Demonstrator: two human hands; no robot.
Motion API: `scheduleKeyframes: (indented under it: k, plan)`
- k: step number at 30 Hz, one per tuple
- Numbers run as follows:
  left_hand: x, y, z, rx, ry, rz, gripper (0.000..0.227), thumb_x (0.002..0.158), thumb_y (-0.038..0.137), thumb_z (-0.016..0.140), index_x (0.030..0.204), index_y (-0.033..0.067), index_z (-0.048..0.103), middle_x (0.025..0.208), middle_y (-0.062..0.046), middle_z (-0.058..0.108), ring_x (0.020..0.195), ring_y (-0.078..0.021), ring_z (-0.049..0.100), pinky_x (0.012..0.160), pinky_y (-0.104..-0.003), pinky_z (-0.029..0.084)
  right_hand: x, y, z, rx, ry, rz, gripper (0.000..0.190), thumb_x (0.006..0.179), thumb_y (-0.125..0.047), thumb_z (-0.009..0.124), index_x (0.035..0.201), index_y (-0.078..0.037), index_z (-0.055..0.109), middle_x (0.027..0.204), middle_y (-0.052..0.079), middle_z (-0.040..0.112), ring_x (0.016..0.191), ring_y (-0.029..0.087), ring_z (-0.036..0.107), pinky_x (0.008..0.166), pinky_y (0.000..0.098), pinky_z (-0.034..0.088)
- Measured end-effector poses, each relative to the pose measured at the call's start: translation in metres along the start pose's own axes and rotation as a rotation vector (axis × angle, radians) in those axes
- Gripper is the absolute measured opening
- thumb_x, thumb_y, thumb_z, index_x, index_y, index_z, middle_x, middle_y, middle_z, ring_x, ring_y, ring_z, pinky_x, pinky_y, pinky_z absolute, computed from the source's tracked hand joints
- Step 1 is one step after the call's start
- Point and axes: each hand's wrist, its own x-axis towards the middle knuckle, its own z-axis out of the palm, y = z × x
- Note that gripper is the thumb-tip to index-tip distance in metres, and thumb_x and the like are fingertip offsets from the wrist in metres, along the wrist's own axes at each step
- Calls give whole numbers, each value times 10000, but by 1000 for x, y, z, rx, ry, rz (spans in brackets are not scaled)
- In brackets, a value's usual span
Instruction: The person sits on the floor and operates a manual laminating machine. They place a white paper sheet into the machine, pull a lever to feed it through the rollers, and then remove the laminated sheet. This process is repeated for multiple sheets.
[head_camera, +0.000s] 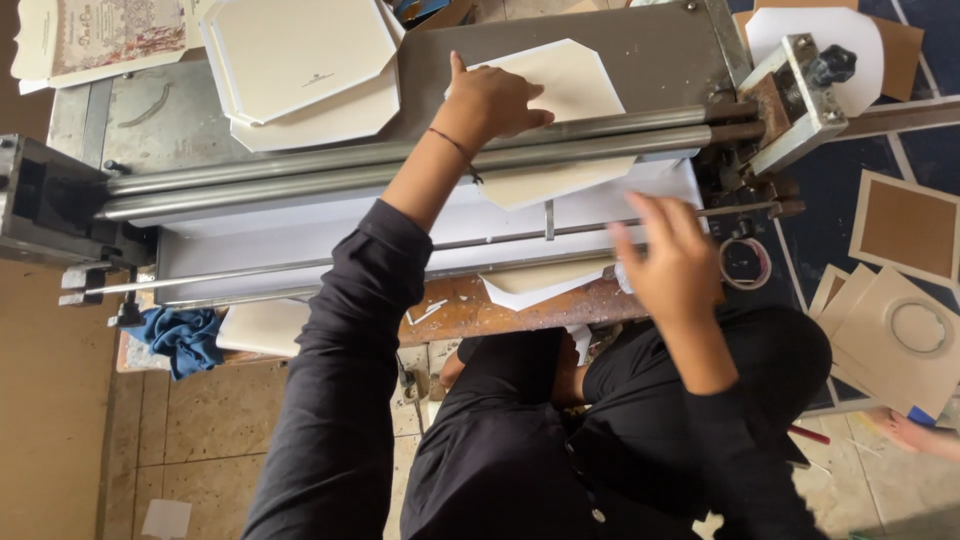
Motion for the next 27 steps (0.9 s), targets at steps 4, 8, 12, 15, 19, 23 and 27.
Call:
scheduleKeyframes:
  k: [4, 8, 12, 15, 19, 23, 27]
  plan:
    - [-39, -29, -10, -47, 178, 36, 619, 1076, 680, 481, 1551, 299, 596, 1432, -24, 701, 1420, -393, 555, 1188, -905, 115, 10, -28, 38, -220, -176, -210, 318, 948, -86, 818, 1250, -116, 722, 1088, 64, 595, 921, 240, 607, 634, 312, 561]
    - [-51, -95, -5, -29, 287, -55, 592, 1095, 657, 480, 1537, 284, 610, 1451, -102, 692, 1418, -407, 555, 1178, -886, 192, 14, -47, 27, -332, -208, -266, 315, 901, 12, 776, 1169, -152, 763, 1056, 30, 599, 909, 205, 574, 571, 261, 516]
    - [-41, -188, 13, -25, 333, -212, 544, 1072, 658, 601, 1334, 194, 715, 1254, -196, 733, 1175, -511, 652, 1002, -920, 304, 11, -57, -4, -372, -255, -332, 197, 897, -8, 767, 1027, -153, 740, 1008, 15, 650, 945, 211, 593, 694, 309, 523]
    - [-56, -221, 15, -121, 341, -274, 684, 1037, 640, 702, 1439, 92, 626, 1352, -310, 643, 1265, -597, 532, 975, -961, 299, 12, -68, -33, -383, -247, -342, 178, 896, -11, 761, 970, -163, 706, 985, 4, 668, 934, 201, 616, 732, 313, 531]
    - [-86, -209, -1, -259, 130, -367, 1093, 932, 660, 750, 1748, 195, 191, 1592, -272, 532, 1543, -565, 289, 1089, -962, 160, 21, -83, -71, -329, -195, -339, 166, 953, 3, 804, 999, -154, 777, 1047, 5, 756, 1011, 194, 703, 843, 331, 584]
    - [-79, -233, 18, -192, 214, -246, 1262, 827, 506, 944, 1789, 174, 197, 1256, -303, 720, 1217, -482, 618, 912, -575, 513, 29, -81, -107, -241, -170, -317, 159, 959, 48, 834, 1040, -87, 814, 1074, 54, 832, 1021, 239, 778, 964, 396, 606]
    - [-85, -244, 10, -209, 200, -150, 1089, 893, 470, 846, 1761, 129, 283, 1443, -264, 647, 1280, -466, 595, 942, -567, 506, 23, -56, -138, -135, -45, -173, 177, 1071, 211, 823, 1112, 39, 827, 1155, 158, 876, 1029, 301, 821, 953, 422, 642]
